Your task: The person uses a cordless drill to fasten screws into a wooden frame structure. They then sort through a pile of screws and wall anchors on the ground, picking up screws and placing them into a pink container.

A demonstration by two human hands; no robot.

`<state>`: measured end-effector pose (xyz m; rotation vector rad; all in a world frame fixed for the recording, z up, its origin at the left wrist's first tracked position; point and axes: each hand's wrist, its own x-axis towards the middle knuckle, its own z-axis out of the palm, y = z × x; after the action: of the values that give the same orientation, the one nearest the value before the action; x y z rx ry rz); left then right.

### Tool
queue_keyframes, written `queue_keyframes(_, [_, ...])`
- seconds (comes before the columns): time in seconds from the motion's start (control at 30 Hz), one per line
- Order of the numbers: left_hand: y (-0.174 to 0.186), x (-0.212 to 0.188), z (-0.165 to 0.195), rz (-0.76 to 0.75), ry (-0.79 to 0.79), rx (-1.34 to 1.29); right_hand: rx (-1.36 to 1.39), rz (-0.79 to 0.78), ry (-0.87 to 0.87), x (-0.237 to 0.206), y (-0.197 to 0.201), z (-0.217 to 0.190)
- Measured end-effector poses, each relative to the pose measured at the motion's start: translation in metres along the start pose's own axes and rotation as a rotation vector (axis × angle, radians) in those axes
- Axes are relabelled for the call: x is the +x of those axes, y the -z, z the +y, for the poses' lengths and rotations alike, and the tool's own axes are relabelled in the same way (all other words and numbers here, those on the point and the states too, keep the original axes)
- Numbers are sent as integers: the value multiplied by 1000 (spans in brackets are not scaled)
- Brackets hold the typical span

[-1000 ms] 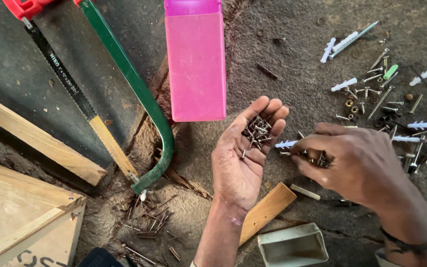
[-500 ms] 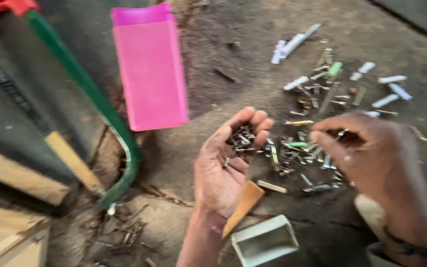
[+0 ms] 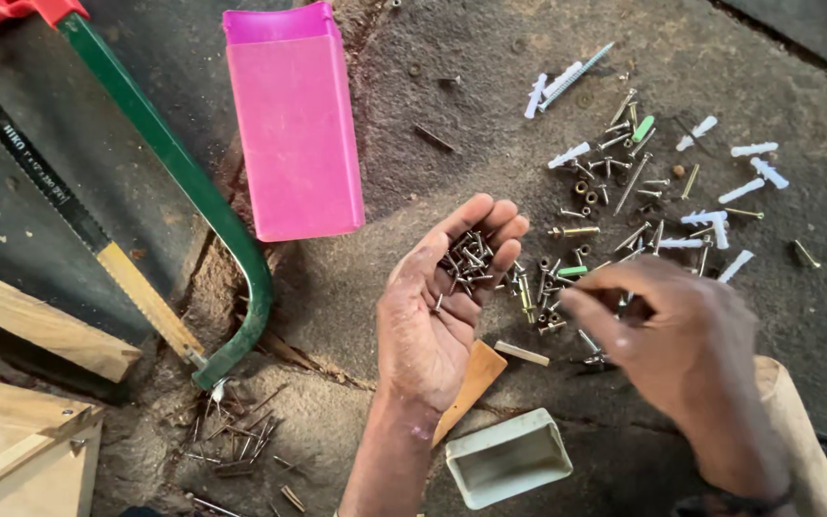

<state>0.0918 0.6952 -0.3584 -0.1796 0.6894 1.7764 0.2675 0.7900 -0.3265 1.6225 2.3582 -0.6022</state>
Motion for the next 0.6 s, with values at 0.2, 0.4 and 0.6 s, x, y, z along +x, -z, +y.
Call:
queue_keyframes(0.2, [1, 1, 1, 4, 5, 4, -19, -51, -101, -1, -4, -19])
queue_keyframes(0.4, [2, 2, 2, 13, 2, 13, -156, -85, -104, -3, -5, -27])
queue_keyframes(0.6, [3, 2, 4, 22, -2, 6, -96, -94, -179, -5, -5, -32])
